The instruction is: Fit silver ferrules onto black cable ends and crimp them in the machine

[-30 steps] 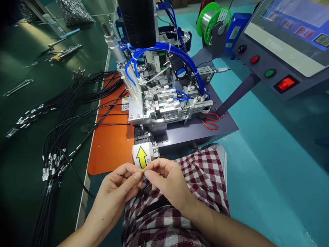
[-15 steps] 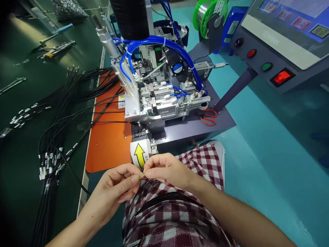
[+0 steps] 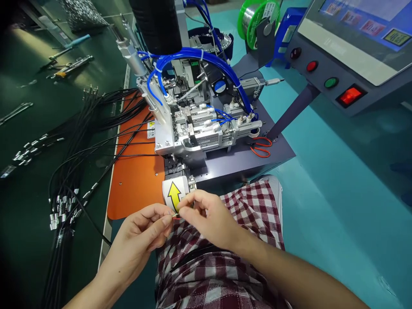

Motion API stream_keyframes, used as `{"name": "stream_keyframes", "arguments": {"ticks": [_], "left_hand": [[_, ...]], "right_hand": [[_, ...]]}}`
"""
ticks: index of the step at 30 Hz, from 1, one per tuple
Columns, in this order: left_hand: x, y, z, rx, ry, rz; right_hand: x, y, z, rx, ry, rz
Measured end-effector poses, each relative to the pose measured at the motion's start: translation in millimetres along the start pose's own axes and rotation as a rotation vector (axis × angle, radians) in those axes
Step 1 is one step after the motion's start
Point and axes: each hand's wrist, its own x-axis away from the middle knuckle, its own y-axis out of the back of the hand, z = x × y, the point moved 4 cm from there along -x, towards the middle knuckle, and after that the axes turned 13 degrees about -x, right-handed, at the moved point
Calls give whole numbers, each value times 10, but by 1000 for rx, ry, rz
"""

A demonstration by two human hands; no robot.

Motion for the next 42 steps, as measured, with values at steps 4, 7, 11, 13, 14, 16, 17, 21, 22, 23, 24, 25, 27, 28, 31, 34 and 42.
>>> {"name": "stream_keyframes", "arguments": {"ticks": [4, 7, 11, 13, 14, 16, 17, 21, 22, 23, 24, 25, 27, 28, 31, 34, 42], "left_hand": [[-24, 2, -2, 3, -19, -16], [-25, -3, 8, -27, -25, -21], [-7, -4, 24, -38, -29, -49], [0, -6, 32, -13, -38, -69], [3, -11, 36, 4, -44, -74], [6, -32, 45, 36, -52, -66], [7, -44, 49, 49, -55, -60], [16, -70, 63, 83, -63, -70], [17, -70, 67, 86, -61, -75], [17, -69, 71, 88, -60, -80], [16, -66, 73, 84, -61, -85], [13, -61, 73, 76, -64, -90], [5, -47, 64, 43, -78, -103], [1, -41, 56, 22, -90, -111], [-7, -32, 28, -29, -122, -124], [-10, -41, 8, -55, -129, -118], [3, -41, -2, -40, -123, -160]], "right_hand": [[84, -45, 33, 99, 103, -63], [90, -63, 22, 108, 108, -101], [71, -95, -29, 11, 32, -114], [70, -114, -67, -74, -31, -122], [74, -123, -86, -115, -59, -128], [87, -144, -121, -187, -95, -139], [95, -154, -138, -223, -108, -141], [114, -196, -206, -337, -159, -124], [115, -202, -220, -349, -175, -116], [113, -205, -230, -354, -187, -109], [110, -201, -234, -352, -191, -105], [105, -194, -229, -341, -184, -100], [90, -167, -198, -302, -148, -100], [80, -150, -175, -278, -124, -105], [52, -117, -104, -194, -69, -116], [30, -119, -62, -121, -43, -128], [6, -191, -149, -384, -112, -139]]}}
